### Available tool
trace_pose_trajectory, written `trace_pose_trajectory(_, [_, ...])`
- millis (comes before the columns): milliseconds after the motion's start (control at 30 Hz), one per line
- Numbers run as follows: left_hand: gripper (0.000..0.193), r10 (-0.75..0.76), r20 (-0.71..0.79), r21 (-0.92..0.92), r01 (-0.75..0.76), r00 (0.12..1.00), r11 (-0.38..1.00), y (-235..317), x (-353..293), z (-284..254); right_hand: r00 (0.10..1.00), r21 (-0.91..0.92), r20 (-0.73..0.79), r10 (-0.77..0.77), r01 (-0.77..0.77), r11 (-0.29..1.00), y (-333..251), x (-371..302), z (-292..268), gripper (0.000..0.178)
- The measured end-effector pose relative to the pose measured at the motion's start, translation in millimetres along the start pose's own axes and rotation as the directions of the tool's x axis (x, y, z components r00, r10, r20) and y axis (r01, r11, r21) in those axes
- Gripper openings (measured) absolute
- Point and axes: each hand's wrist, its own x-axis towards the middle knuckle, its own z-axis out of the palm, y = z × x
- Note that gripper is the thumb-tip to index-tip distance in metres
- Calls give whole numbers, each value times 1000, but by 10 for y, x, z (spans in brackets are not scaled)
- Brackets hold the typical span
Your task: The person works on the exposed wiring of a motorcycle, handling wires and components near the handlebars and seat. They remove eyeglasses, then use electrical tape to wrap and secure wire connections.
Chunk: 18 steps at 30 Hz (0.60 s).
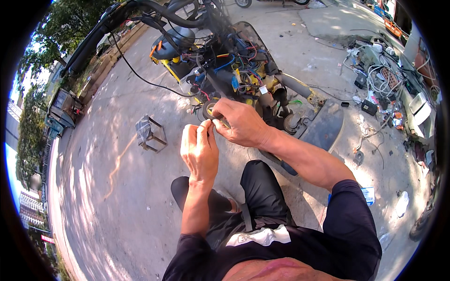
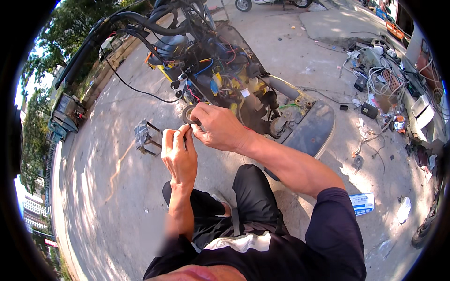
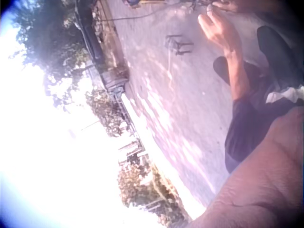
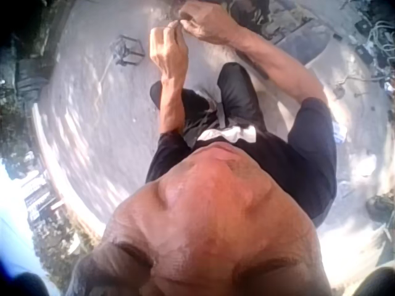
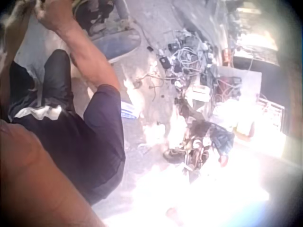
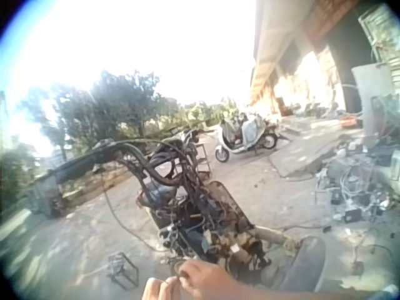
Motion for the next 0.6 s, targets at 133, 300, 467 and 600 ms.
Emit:
trace_pose_trajectory(133, [19,146,46,44,-148,988,988,-39,22,-50,996,122,47,73,-79,989,-18,-27,-18,20])
trace_pose_trajectory(300, [23,212,45,3,-213,976,977,-37,58,-162,891,483,292,348,-451,750,-125,33,-51,13])
trace_pose_trajectory(467, [26,339,-80,-3,-340,937,940,33,154,-190,795,691,480,370,-603,399,-180,72,-154,14])
trace_pose_trajectory(600, [28,401,-150,-72,-414,904,907,69,95,-194,734,721,552,397,-659,216,-270,-14,-239,19])
